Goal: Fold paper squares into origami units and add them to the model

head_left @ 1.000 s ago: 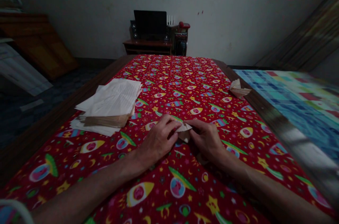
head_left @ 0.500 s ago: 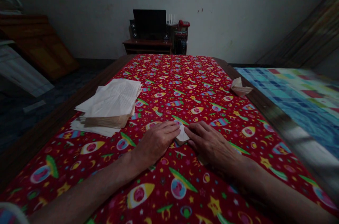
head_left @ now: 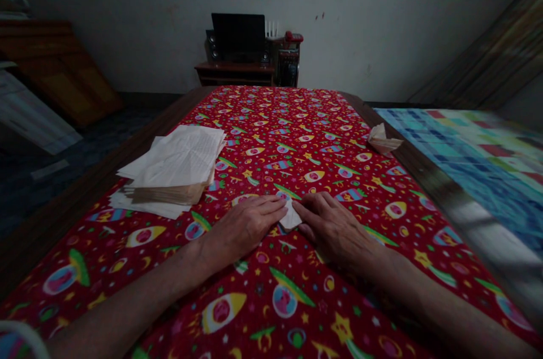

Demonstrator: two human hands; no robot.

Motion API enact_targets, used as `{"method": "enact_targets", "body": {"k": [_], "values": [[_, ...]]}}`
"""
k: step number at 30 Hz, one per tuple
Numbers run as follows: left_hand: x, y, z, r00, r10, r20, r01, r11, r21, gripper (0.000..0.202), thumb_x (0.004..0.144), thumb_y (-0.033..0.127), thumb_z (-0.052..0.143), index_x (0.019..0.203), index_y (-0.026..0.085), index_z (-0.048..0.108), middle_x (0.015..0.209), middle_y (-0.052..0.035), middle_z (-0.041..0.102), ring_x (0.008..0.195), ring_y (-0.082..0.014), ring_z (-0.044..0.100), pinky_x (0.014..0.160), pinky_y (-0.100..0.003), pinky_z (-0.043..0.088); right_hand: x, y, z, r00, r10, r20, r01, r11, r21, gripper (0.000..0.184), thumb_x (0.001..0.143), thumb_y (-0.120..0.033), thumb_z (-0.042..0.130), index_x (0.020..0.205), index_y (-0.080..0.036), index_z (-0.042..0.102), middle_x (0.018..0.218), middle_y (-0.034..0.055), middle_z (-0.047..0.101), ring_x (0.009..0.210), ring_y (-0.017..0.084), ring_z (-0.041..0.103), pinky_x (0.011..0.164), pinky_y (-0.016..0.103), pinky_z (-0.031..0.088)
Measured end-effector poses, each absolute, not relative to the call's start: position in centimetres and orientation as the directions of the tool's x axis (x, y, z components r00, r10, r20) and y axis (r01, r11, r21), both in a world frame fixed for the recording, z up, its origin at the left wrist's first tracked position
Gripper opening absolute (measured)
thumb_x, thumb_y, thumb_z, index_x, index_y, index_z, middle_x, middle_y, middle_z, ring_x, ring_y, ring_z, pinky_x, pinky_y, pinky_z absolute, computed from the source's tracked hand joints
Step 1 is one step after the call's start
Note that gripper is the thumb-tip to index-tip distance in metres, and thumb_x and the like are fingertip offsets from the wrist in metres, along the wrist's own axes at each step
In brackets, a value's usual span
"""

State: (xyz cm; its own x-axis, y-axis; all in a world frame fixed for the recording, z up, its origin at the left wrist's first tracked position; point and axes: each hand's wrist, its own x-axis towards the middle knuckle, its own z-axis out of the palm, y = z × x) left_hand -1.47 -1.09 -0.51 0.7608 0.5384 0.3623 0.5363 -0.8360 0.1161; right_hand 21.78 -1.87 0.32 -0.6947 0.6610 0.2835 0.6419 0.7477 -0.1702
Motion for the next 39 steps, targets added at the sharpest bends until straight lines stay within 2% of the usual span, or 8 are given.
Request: {"method": "enact_targets", "body": {"k": [8, 16, 20, 25, 29, 31, 36, 39], "values": [[-1.3, -0.7, -0.7, 0.795, 0.551, 0.253, 0.523, -0.834, 0.174, 0.052, 0.085, 0.004, 0.041, 0.135, 0.016, 0.043, 0.141, -0.009, 0.047, 0.134, -0.0212, 0.036, 0.109, -0.042, 0.036, 21.5, -2.0, 0.6, -0.687, 0.686, 0.241, 0.676, 0.724, -0.136, 0.031, 0.093, -0.031, 0.045, 0.122, -0.022, 0.05, 0.101, 0.0082, 0.051, 0.088, 0.021, 0.046, 0.08, 0.04, 0.046], [-1.9, -1.2, 0.1, 0.796, 0.555, 0.243, 0.517, -0.831, 0.205, 0.051, 0.084, 0.003, 0.043, 0.133, 0.019, 0.047, 0.138, -0.0094, 0.05, 0.131, -0.0221, 0.042, 0.105, -0.044, 0.04, 21.6, -2.6, 0.6, -0.687, 0.692, 0.223, 0.687, 0.718, -0.109, 0.025, 0.092, -0.028, 0.046, 0.114, -0.019, 0.053, 0.106, 0.0095, 0.053, 0.092, 0.023, 0.047, 0.083, 0.041, 0.046], [-1.9, -1.1, 0.0, 0.755, 0.559, 0.344, 0.517, -0.829, 0.212, 0.034, 0.09, 0.013, 0.048, 0.122, 0.02, 0.056, 0.126, -0.0081, 0.06, 0.122, -0.0215, 0.051, 0.101, -0.041, 0.045, 21.8, -2.4, 0.2, -0.676, 0.68, 0.282, 0.668, 0.728, -0.153, 0.022, 0.091, -0.027, 0.049, 0.111, -0.02, 0.056, 0.104, 0.0091, 0.055, 0.091, 0.021, 0.049, 0.08, 0.039, 0.047], [-1.4, -0.6, -1.0, 0.634, 0.547, 0.546, 0.443, -0.836, 0.323, 0.017, 0.089, 0.017, 0.054, 0.1, 0.016, 0.067, 0.101, -0.0077, 0.07, 0.102, -0.0178, 0.062, 0.089, -0.034, 0.053, 22.4, -2.1, -0.3, -0.677, 0.632, 0.377, 0.612, 0.768, -0.188, 0.018, 0.089, -0.018, 0.052, 0.103, -0.022, 0.061, 0.097, 0.0074, 0.058, 0.082, 0.018, 0.051, 0.067, 0.031, 0.044], [-1.3, -0.3, -1.1, 0.591, 0.585, 0.555, 0.404, -0.81, 0.424, 0.013, 0.088, 0.017, 0.055, 0.091, 0.016, 0.068, 0.093, -0.0071, 0.07, 0.094, -0.0171, 0.062, 0.083, -0.032, 0.053, 22.6, -2.1, -0.8, -0.68, 0.614, 0.4, 0.607, 0.778, -0.163, 0.015, 0.088, -0.015, 0.051, 0.092, -0.02, 0.065, 0.081, 0.0046, 0.057, 0.071, 0.015, 0.048, 0.058, 0.026, 0.036], [-1.3, -0.3, -0.9, 0.585, 0.609, 0.535, 0.412, -0.792, 0.451, 0.012, 0.088, 0.017, 0.056, 0.088, 0.016, 0.068, 0.09, -0.0061, 0.068, 0.091, -0.0166, 0.061, 0.08, -0.031, 0.052, 22.4, -2.1, -1.0, -0.655, 0.632, 0.415, 0.612, 0.765, -0.199, 0.015, 0.09, -0.017, 0.05, 0.087, -0.019, 0.065, 0.078, 0.0045, 0.058, 0.069, 0.014, 0.048, 0.057, 0.025, 0.036], [-1.0, 0.0, -0.7, 0.519, 0.717, 0.466, 0.508, -0.697, 0.506, 0.012, 0.086, 0.02, 0.059, 0.078, 0.017, 0.068, 0.078, -0.0025, 0.062, 0.079, -0.0146, 0.057, 0.071, -0.027, 0.048, 21.7, -2.2, -0.9, -0.511, 0.755, 0.411, 0.638, 0.654, -0.407, 0.019, 0.092, -0.024, 0.049, 0.081, -0.018, 0.064, 0.077, 0.0034, 0.059, 0.063, 0.011, 0.05, 0.054, 0.023, 0.036], [-0.8, 0.2, -0.8, 0.484, 0.769, 0.418, 0.561, -0.639, 0.526, 0.015, 0.086, 0.022, 0.059, 0.075, 0.017, 0.066, 0.078, -0.0014, 0.06, 0.079, -0.015, 0.056, 0.072, -0.028, 0.046, 21.4, -2.3, -0.6, -0.471, 0.794, 0.385, 0.671, 0.606, -0.428, 0.02, 0.092, -0.026, 0.048, 0.079, -0.018, 0.062, 0.074, 0.0025, 0.059, 0.064, 0.012, 0.052, 0.058, 0.024, 0.038]]}}
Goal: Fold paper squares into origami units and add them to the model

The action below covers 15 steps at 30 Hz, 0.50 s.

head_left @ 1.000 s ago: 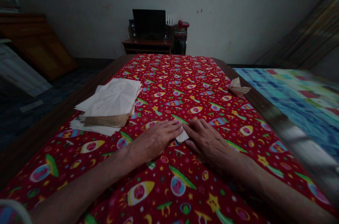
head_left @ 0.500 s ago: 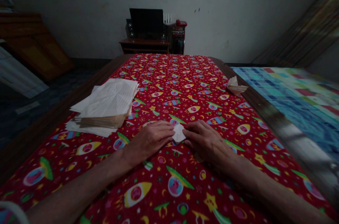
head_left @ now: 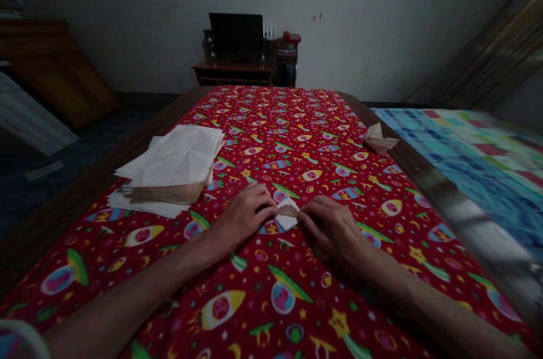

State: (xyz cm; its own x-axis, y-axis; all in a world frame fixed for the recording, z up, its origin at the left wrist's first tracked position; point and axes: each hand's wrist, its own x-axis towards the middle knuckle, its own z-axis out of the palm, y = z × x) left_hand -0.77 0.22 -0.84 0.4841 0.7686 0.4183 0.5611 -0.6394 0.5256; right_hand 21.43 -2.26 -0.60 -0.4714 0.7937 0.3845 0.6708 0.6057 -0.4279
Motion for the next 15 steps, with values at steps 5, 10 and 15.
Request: {"method": "enact_targets", "body": {"k": [5, 10, 15], "values": [[-0.4, 0.2, -0.7, 0.447, 0.812, 0.375, 0.63, -0.584, 0.512, 0.015, 0.085, 0.024, 0.06, 0.072, 0.017, 0.061, 0.079, -0.0009, 0.058, 0.081, -0.0162, 0.055, 0.072, -0.029, 0.044, 21.2, -2.3, -0.6, -0.456, 0.814, 0.36, 0.727, 0.574, -0.377, 0.019, 0.092, -0.027, 0.046, 0.078, -0.018, 0.056, 0.075, 0.003, 0.057, 0.067, 0.014, 0.051, 0.062, 0.026, 0.038], [-0.3, 0.2, -0.8, 0.439, 0.82, 0.368, 0.672, -0.571, 0.472, 0.016, 0.085, 0.024, 0.06, 0.07, 0.017, 0.057, 0.078, -0.0003, 0.056, 0.079, -0.0161, 0.053, 0.072, -0.029, 0.043, 21.0, -2.1, -1.2, -0.456, 0.799, 0.391, 0.77, 0.575, -0.277, 0.02, 0.092, -0.027, 0.046, 0.074, -0.019, 0.051, 0.071, 0.002, 0.054, 0.064, 0.014, 0.046, 0.06, 0.028, 0.035], [-0.4, 0.1, -1.1, 0.474, 0.805, 0.357, 0.722, -0.588, 0.366, 0.016, 0.089, 0.027, 0.055, 0.077, 0.017, 0.055, 0.082, -0.0006, 0.055, 0.08, -0.0165, 0.052, 0.072, -0.03, 0.041, 21.0, -1.9, -2.3, -0.456, 0.745, 0.487, 0.765, 0.607, -0.213, 0.019, 0.093, -0.027, 0.043, 0.075, -0.02, 0.048, 0.069, 0.0011, 0.05, 0.063, 0.014, 0.043, 0.059, 0.028, 0.033]]}}
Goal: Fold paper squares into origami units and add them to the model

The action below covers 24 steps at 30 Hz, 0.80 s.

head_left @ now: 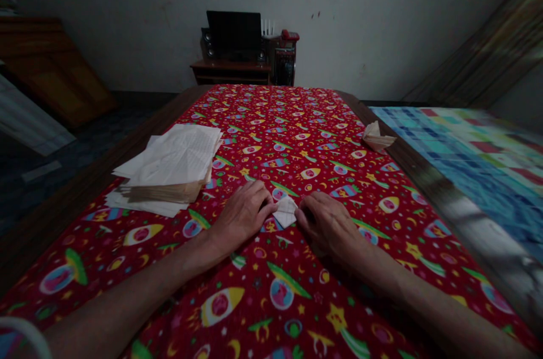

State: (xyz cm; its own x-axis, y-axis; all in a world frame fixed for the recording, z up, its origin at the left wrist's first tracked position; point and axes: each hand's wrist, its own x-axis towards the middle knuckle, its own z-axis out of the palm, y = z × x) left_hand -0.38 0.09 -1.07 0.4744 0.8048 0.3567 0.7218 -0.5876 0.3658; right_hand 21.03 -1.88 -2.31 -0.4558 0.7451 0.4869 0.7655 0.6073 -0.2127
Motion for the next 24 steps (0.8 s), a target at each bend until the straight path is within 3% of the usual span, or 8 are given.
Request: {"method": "enact_targets", "body": {"k": [5, 16, 21, 24], "values": [[-0.3, 0.0, -0.8, 0.479, 0.81, 0.339, 0.759, -0.576, 0.305, 0.015, 0.089, 0.029, 0.056, 0.079, 0.018, 0.055, 0.083, -0.0005, 0.056, 0.08, -0.0168, 0.052, 0.071, -0.03, 0.041, 21.3, -1.6, -2.5, -0.475, 0.701, 0.532, 0.741, 0.644, -0.188, 0.016, 0.093, -0.026, 0.041, 0.08, -0.02, 0.05, 0.072, 0.0026, 0.053, 0.066, 0.015, 0.045, 0.06, 0.028, 0.034], [-0.5, 0.4, -0.8, 0.485, 0.822, 0.299, 0.74, -0.568, 0.362, 0.015, 0.088, 0.03, 0.058, 0.079, 0.019, 0.053, 0.084, 0.0001, 0.056, 0.082, -0.0169, 0.052, 0.072, -0.029, 0.04, 21.2, -1.0, -1.7, -0.507, 0.757, 0.412, 0.767, 0.614, -0.186, 0.02, 0.089, -0.022, 0.044, 0.071, -0.018, 0.05, 0.066, 0.0018, 0.051, 0.058, 0.012, 0.039, 0.054, 0.027, 0.027], [-0.6, 0.3, -0.9, 0.487, 0.814, 0.316, 0.722, -0.579, 0.378, 0.013, 0.088, 0.028, 0.057, 0.081, 0.019, 0.053, 0.085, 0.0002, 0.056, 0.083, -0.0168, 0.052, 0.073, -0.029, 0.039, 21.4, -1.1, -1.1, -0.536, 0.791, 0.295, 0.769, 0.602, -0.214, 0.017, 0.09, -0.023, 0.046, 0.075, -0.017, 0.053, 0.071, 0.0033, 0.055, 0.062, 0.013, 0.044, 0.056, 0.027, 0.029], [-0.8, 0.1, -1.0, 0.474, 0.819, 0.324, 0.714, -0.573, 0.403, 0.013, 0.089, 0.029, 0.055, 0.082, 0.019, 0.053, 0.086, -0.0004, 0.056, 0.083, -0.017, 0.051, 0.074, -0.03, 0.04, 21.5, -1.4, -0.9, -0.521, 0.797, 0.306, 0.769, 0.594, -0.238, 0.019, 0.092, -0.025, 0.045, 0.077, -0.018, 0.053, 0.074, 0.0034, 0.055, 0.064, 0.013, 0.045, 0.057, 0.027, 0.03]]}}
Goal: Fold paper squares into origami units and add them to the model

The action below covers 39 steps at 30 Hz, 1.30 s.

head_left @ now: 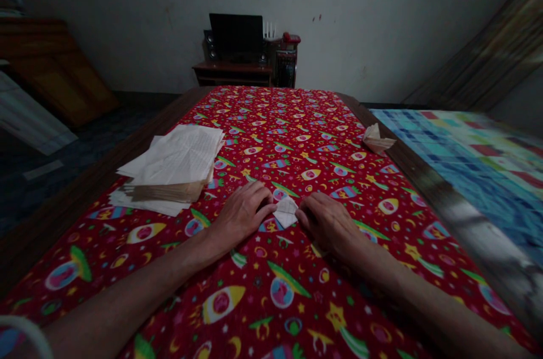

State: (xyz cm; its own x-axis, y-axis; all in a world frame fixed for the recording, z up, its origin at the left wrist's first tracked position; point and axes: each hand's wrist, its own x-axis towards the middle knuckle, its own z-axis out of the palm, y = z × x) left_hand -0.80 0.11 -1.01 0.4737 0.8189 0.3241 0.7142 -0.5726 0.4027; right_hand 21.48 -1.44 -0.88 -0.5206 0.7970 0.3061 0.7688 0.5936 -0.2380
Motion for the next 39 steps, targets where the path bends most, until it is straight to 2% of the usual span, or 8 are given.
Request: {"method": "enact_targets", "body": {"k": [13, 18, 23, 27, 30, 33, 36, 39], "values": [[-0.8, -0.1, -0.6, 0.468, 0.835, 0.289, 0.673, -0.548, 0.497, 0.017, 0.087, 0.035, 0.058, 0.084, 0.018, 0.06, 0.084, -0.0009, 0.058, 0.08, -0.0166, 0.053, 0.072, -0.029, 0.04, 21.7, -2.0, -0.4, -0.529, 0.788, 0.314, 0.719, 0.613, -0.327, 0.017, 0.093, -0.028, 0.043, 0.082, -0.018, 0.051, 0.077, 0.0037, 0.056, 0.069, 0.015, 0.048, 0.063, 0.027, 0.034], [-0.5, -0.3, -0.1, 0.415, 0.877, 0.243, 0.628, -0.469, 0.621, 0.012, 0.08, 0.029, 0.064, 0.083, 0.018, 0.062, 0.082, -0.0007, 0.061, 0.078, -0.0158, 0.056, 0.07, -0.027, 0.041, 21.9, -1.8, -0.8, -0.515, 0.785, 0.343, 0.692, 0.617, -0.374, 0.016, 0.094, -0.028, 0.044, 0.082, -0.019, 0.05, 0.077, 0.0026, 0.056, 0.068, 0.014, 0.049, 0.063, 0.027, 0.035], [0.3, -1.1, 0.4, 0.36, 0.89, 0.279, 0.56, -0.445, 0.699, 0.011, 0.082, 0.028, 0.061, 0.079, 0.018, 0.06, 0.075, 0.0016, 0.062, 0.068, -0.0126, 0.057, 0.064, -0.023, 0.042, 22.1, -1.7, -1.0, -0.525, 0.763, 0.377, 0.652, 0.645, -0.398, 0.013, 0.093, -0.026, 0.045, 0.083, -0.019, 0.051, 0.077, 0.0022, 0.056, 0.069, 0.014, 0.049, 0.063, 0.026, 0.036], [1.0, -1.6, 0.8, 0.323, 0.872, 0.368, 0.575, -0.49, 0.655, 0.01, 0.081, 0.024, 0.06, 0.073, 0.017, 0.058, 0.069, 0.0018, 0.06, 0.063, -0.0119, 0.056, 0.059, -0.023, 0.04, 21.9, -1.8, -1.0, -0.527, 0.765, 0.369, 0.634, 0.644, -0.429, 0.012, 0.091, -0.023, 0.047, 0.082, -0.018, 0.053, 0.076, 0.0023, 0.057, 0.067, 0.014, 0.05, 0.061, 0.026, 0.037], [1.5, -1.9, 0.8, 0.338, 0.826, 0.452, 0.583, -0.56, 0.589, 0.005, 0.081, 0.021, 0.061, 0.079, 0.018, 0.057, 0.072, 0.0016, 0.059, 0.065, -0.0117, 0.056, 0.061, -0.022, 0.042, 21.5, -1.9, -1.1, -0.509, 0.774, 0.376, 0.609, 0.633, -0.478, 0.009, 0.088, -0.02, 0.05, 0.084, -0.017, 0.057, 0.077, 0.0033, 0.06, 0.068, 0.014, 0.053, 0.063, 0.026, 0.039], [1.8, -2.4, 0.8, 0.379, 0.769, 0.515, 0.548, -0.635, 0.544, 0.006, 0.081, 0.015, 0.059, 0.085, 0.018, 0.055, 0.078, 0.0011, 0.059, 0.071, -0.0115, 0.057, 0.066, -0.022, 0.045, 20.9, -2.1, -0.8, -0.489, 0.796, 0.357, 0.515, 0.594, -0.618, 0.018, 0.082, -0.01, 0.05, 0.092, -0.019, 0.063, 0.083, 0.002, 0.066, 0.074, 0.014, 0.058, 0.069, 0.025, 0.043], [1.7, -2.8, 0.7, 0.452, 0.701, 0.552, 0.48, -0.713, 0.512, 0.013, 0.084, 0.012, 0.056, 0.095, 0.019, 0.054, 0.089, -0.0017, 0.061, 0.084, -0.0133, 0.06, 0.075, -0.023, 0.048, 20.5, -2.3, -0.4, -0.466, 0.845, 0.263, 0.443, 0.48, -0.757, 0.026, 0.079, -0.006, 0.047, 0.088, -0.021, 0.066, 0.076, -0.003, 0.067, 0.068, 0.012, 0.059, 0.063, 0.021, 0.043], [1.2, -2.7, 0.5, 0.513, 0.648, 0.563, 0.458, -0.762, 0.458, 0.017, 0.088, 0.012, 0.052, 0.103, 0.02, 0.053, 0.098, -0.0036, 0.062, 0.093, -0.0148, 0.06, 0.082, -0.026, 0.049, 20.2, -2.3, -0.2, -0.418, 0.888, 0.194, 0.459, 0.39, -0.798, 0.023, 0.08, -0.008, 0.048, 0.081, -0.021, 0.067, 0.072, -0.0034, 0.065, 0.065, 0.012, 0.059, 0.06, 0.021, 0.043]]}}
